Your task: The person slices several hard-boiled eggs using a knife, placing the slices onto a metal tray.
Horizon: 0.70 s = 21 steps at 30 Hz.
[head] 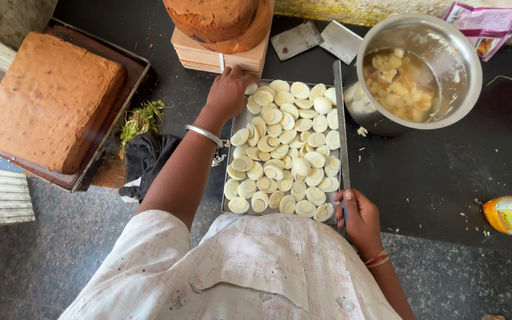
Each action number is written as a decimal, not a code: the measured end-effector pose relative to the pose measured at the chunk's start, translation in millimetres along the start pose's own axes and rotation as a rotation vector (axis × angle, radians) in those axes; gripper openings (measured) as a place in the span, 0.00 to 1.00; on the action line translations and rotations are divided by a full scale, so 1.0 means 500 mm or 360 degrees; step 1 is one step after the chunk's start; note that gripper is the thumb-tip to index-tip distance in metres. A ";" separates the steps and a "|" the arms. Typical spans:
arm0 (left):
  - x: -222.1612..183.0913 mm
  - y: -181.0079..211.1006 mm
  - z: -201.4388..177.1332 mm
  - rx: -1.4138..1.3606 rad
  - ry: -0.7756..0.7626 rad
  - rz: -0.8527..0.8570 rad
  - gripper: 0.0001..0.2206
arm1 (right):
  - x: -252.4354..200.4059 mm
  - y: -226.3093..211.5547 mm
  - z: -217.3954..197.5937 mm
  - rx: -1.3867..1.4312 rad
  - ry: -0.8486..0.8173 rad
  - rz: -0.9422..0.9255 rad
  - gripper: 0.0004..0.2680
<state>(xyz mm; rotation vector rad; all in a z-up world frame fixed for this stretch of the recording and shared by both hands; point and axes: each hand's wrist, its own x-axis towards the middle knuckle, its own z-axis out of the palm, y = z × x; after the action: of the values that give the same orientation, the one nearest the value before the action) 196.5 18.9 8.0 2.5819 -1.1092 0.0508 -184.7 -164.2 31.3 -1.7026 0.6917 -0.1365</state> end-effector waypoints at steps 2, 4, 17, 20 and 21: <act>0.002 -0.003 0.000 0.0048 0.0024 0.0026 0.24 | -0.005 0.002 -0.001 -0.0009 0.0009 0.0027 0.15; -0.008 -0.002 -0.002 0.0088 0.0040 0.0044 0.23 | -0.018 0.006 -0.003 -0.0025 0.0012 0.0064 0.15; -0.088 0.010 -0.020 -0.1027 0.0437 -0.0500 0.19 | -0.040 0.001 0.022 -0.0086 -0.0041 0.0127 0.14; -0.098 0.026 0.007 -0.1677 0.0152 -0.0588 0.16 | -0.046 -0.001 0.023 -0.0091 -0.0106 0.0161 0.14; -0.100 0.030 0.005 -0.1990 -0.0125 -0.0535 0.13 | -0.040 -0.004 0.025 -0.0084 -0.0170 0.0172 0.14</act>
<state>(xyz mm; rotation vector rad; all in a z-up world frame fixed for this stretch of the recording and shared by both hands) 150.8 43.6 1.7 1.5640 -0.4202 -0.6170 -194.8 -143.0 35.2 -1.7054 0.7108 0.0485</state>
